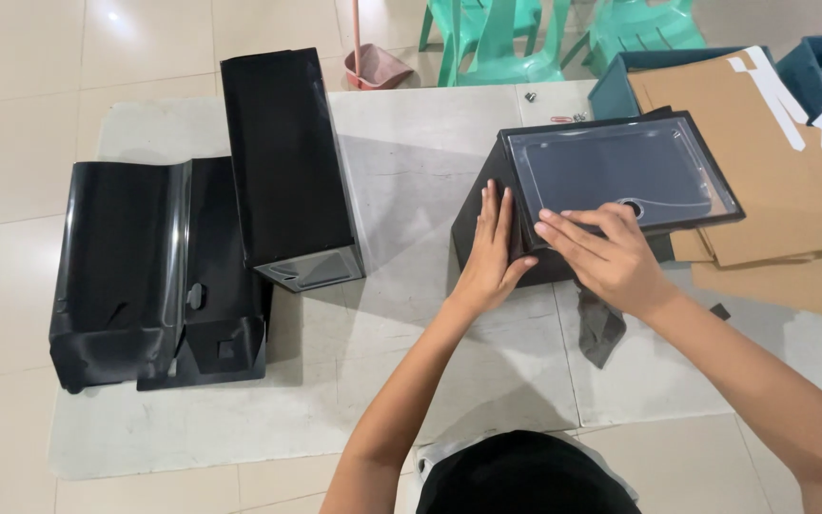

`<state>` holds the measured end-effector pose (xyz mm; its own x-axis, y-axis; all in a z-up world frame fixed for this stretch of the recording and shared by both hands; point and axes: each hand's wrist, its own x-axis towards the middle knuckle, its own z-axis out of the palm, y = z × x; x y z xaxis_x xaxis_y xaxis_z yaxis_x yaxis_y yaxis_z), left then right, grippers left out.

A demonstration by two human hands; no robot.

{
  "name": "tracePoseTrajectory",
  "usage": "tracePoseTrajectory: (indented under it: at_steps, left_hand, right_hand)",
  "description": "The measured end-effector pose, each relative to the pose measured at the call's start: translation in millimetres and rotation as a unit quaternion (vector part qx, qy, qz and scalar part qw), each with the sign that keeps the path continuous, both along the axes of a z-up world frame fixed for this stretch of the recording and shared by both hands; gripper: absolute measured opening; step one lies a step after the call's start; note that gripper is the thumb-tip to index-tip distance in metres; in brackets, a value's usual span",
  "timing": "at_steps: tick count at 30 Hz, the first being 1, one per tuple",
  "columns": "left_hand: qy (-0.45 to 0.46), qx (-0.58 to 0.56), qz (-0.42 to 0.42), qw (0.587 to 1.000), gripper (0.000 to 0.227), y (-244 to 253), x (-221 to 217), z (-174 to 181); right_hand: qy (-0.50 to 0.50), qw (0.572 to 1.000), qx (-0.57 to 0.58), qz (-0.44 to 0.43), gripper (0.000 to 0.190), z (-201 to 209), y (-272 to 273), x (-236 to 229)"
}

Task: The person assembles a black plastic component by folding its sides and securing them with small metal fasteners. They then wipe the surface of the component and a separate clear plastic frame with a grey cloth. Finally, the person places the clear frame onto the black component and presses it down to secure it.

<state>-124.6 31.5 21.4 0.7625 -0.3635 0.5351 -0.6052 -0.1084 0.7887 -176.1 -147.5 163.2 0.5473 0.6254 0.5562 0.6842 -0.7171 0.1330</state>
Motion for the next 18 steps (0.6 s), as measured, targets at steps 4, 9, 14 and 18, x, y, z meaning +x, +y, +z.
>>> tracePoseTrajectory:
  at_steps: [4,9,14,18]
  left_hand:
    - [0.012,0.011,0.000,1.000,0.104,-0.5,-0.4,2.1]
    - [0.017,0.024,0.007,1.000,0.106,-0.7,0.0,2.3]
    - [0.022,0.030,0.014,0.999,0.109,-2.9,2.8,-1.4]
    - [0.020,0.030,0.023,0.999,0.108,-0.5,7.0,-5.9]
  right_hand:
    - [0.012,1.000,-0.007,-0.004,0.038,-0.8,-1.7,-2.2]
    - [0.030,0.999,-0.014,-0.018,0.040,-0.4,2.5,-4.0]
    - [0.048,0.999,-0.007,-0.010,0.040,2.2,8.0,-1.0]
    - [0.069,0.997,-0.006,-0.017,0.042,5.3,10.2,3.3]
